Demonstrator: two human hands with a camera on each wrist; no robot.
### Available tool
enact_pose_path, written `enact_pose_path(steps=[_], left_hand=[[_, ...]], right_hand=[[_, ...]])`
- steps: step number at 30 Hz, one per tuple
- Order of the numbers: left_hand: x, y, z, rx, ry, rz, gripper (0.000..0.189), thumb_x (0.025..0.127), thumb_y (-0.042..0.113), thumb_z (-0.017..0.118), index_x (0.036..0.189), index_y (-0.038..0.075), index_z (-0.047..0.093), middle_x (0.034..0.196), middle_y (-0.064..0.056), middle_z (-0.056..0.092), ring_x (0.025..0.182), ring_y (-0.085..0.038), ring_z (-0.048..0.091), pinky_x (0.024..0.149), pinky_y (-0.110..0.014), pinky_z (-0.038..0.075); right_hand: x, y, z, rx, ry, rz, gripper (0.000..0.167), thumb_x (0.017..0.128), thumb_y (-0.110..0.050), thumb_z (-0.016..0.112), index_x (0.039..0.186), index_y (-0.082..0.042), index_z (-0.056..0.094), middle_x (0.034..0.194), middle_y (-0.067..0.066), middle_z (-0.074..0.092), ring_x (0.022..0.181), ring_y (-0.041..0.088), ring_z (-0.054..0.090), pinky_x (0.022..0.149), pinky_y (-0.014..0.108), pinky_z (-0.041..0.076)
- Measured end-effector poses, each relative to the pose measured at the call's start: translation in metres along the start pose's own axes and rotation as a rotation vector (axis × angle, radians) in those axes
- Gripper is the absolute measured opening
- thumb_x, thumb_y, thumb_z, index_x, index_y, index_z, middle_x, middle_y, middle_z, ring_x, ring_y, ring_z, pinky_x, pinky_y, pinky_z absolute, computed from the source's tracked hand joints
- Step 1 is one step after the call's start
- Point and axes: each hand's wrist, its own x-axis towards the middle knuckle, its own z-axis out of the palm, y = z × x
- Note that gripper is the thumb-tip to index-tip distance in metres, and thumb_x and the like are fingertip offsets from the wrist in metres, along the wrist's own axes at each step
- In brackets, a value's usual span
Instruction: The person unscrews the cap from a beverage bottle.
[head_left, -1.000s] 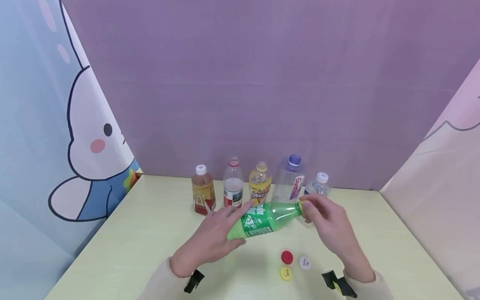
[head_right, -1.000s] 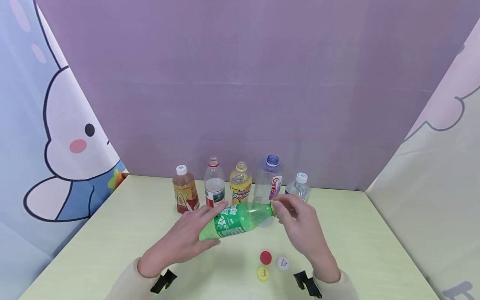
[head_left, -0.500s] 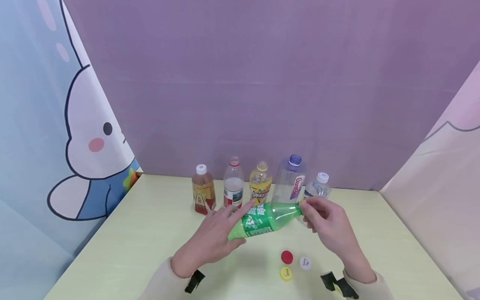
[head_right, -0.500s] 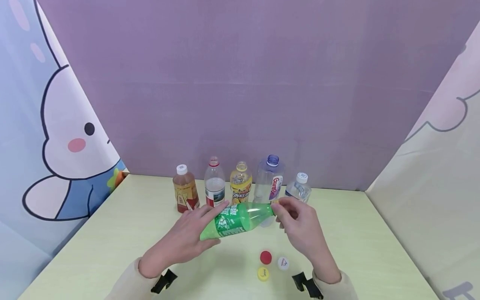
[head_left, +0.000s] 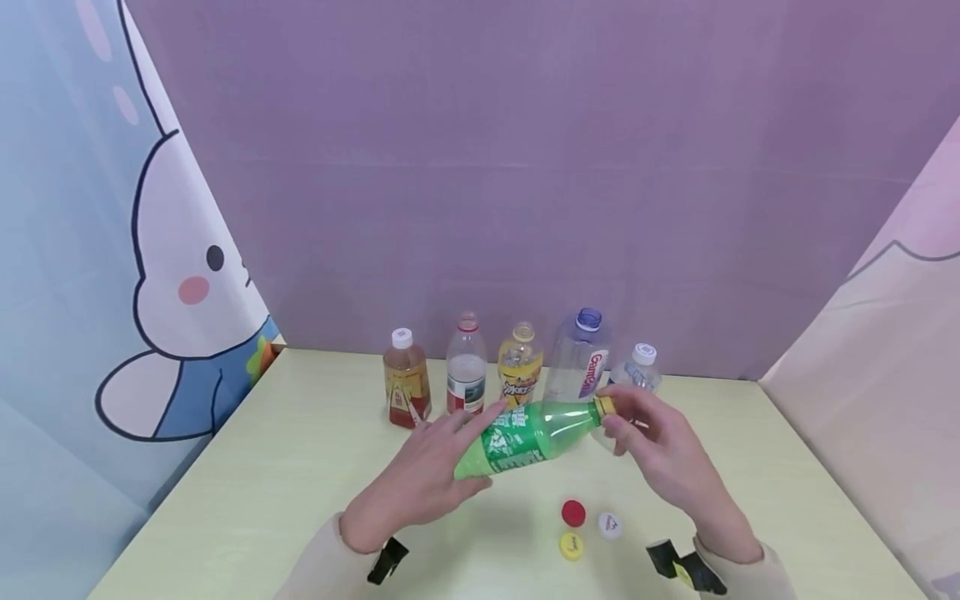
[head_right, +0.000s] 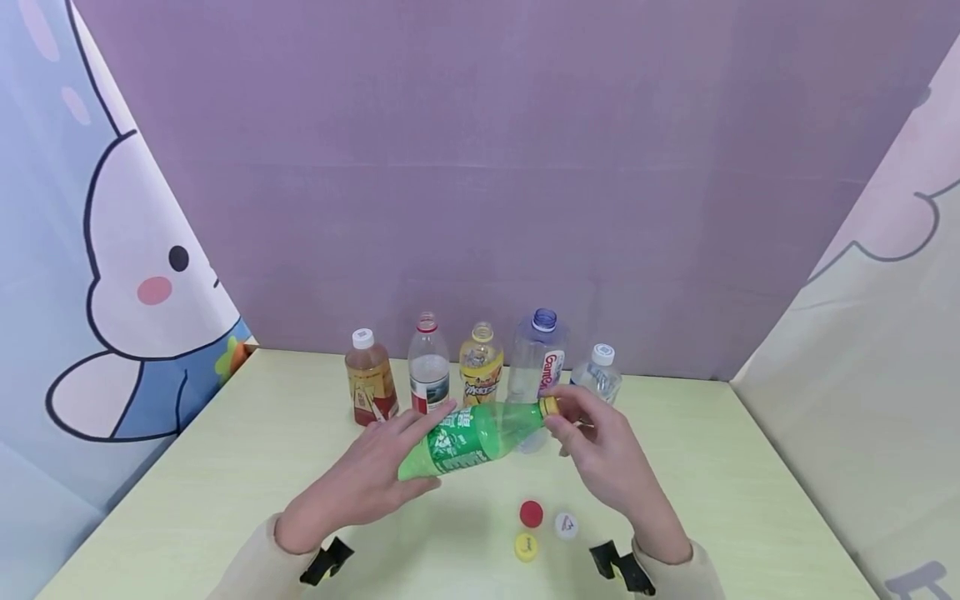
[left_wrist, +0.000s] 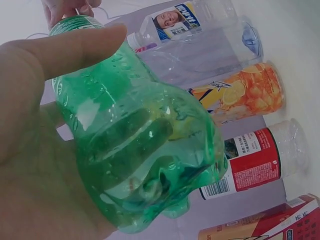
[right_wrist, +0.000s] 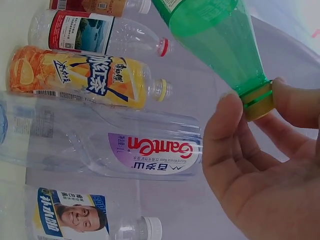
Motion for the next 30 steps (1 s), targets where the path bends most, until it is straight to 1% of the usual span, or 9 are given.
enact_pose_path(steps=[3,6,11,14,17,19,22,27,30], left_hand=[[0.0002,-0.0008,0.0005,0.001,0.008,-0.001,0.093,0.087,0.03,0.082,0.161,0.033,0.026,0.147,-0.01,0.05,0.124,-0.03,0.054,0.104,-0.063,0.04],[0.0009,-0.0015,0.0016,-0.005,0.017,-0.001,0.092,0.087,0.03,0.082,0.161,0.032,0.028,0.146,-0.01,0.05,0.123,-0.03,0.055,0.104,-0.063,0.04],[0.0013,-0.0013,0.0032,0.003,0.026,0.004,0.092,0.086,0.03,0.082,0.161,0.031,0.029,0.146,-0.011,0.051,0.123,-0.032,0.056,0.103,-0.064,0.041],[0.001,-0.0007,0.0039,0.019,0.029,0.006,0.093,0.086,0.03,0.082,0.161,0.032,0.028,0.145,-0.011,0.052,0.122,-0.032,0.056,0.103,-0.062,0.042],[0.0008,-0.0005,0.0045,0.044,0.037,0.016,0.093,0.086,0.03,0.083,0.161,0.033,0.027,0.143,-0.01,0.053,0.121,-0.031,0.057,0.102,-0.062,0.042],[0.0009,-0.0008,0.005,0.057,0.047,0.025,0.093,0.086,0.03,0.083,0.161,0.033,0.028,0.142,-0.01,0.053,0.119,-0.032,0.058,0.101,-0.061,0.043],[0.0009,-0.0014,0.0054,0.064,0.063,0.035,0.093,0.086,0.031,0.083,0.161,0.031,0.029,0.14,-0.01,0.054,0.117,-0.032,0.059,0.1,-0.061,0.044],[0.0012,-0.002,0.0049,0.061,0.065,0.029,0.093,0.085,0.03,0.084,0.16,0.03,0.03,0.14,-0.01,0.054,0.118,-0.033,0.059,0.1,-0.062,0.043],[0.0017,-0.0023,0.0047,0.063,0.059,0.02,0.093,0.085,0.03,0.084,0.16,0.031,0.029,0.141,-0.01,0.054,0.118,-0.034,0.059,0.101,-0.063,0.043]], right_hand=[[0.0004,-0.0008,0.0009,0.012,0.004,0.015,0.034,0.098,0.0,0.062,0.133,-0.001,0.06,0.097,0.008,0.063,0.078,0.016,0.061,0.06,0.028,0.056],[0.0006,-0.0014,0.0033,0.003,0.038,0.028,0.033,0.1,-0.003,0.062,0.133,-0.005,0.062,0.098,0.008,0.063,0.078,0.015,0.059,0.056,0.029,0.055],[0.0008,-0.0026,0.0083,-0.044,0.134,0.058,0.023,0.103,-0.009,0.059,0.123,-0.01,0.07,0.094,0.003,0.063,0.068,0.015,0.056,0.051,0.028,0.05],[0.0008,-0.0027,0.0098,-0.047,0.173,0.059,0.02,0.101,-0.006,0.06,0.117,-0.008,0.072,0.095,0.002,0.064,0.071,0.014,0.056,0.051,0.026,0.049],[0.0011,-0.0025,0.0102,-0.043,0.187,0.059,0.02,0.099,-0.003,0.063,0.117,-0.004,0.071,0.095,0.003,0.065,0.077,0.012,0.058,0.052,0.024,0.051],[0.0011,-0.0024,0.0099,-0.04,0.183,0.068,0.022,0.099,-0.003,0.064,0.12,-0.002,0.07,0.095,0.005,0.065,0.079,0.011,0.059,0.054,0.023,0.052],[0.0006,-0.0027,0.008,-0.046,0.153,0.088,0.027,0.099,-0.006,0.064,0.125,-0.001,0.067,0.096,0.008,0.064,0.082,0.011,0.06,0.057,0.024,0.054],[-0.0004,-0.0025,0.0026,-0.071,0.087,0.129,0.03,0.099,-0.011,0.065,0.129,-0.003,0.066,0.095,0.007,0.062,0.079,0.013,0.059,0.057,0.026,0.054],[-0.0002,-0.0022,0.0005,-0.063,0.053,0.149,0.033,0.099,-0.012,0.066,0.131,-0.005,0.065,0.096,0.006,0.063,0.078,0.014,0.059,0.056,0.026,0.053]])
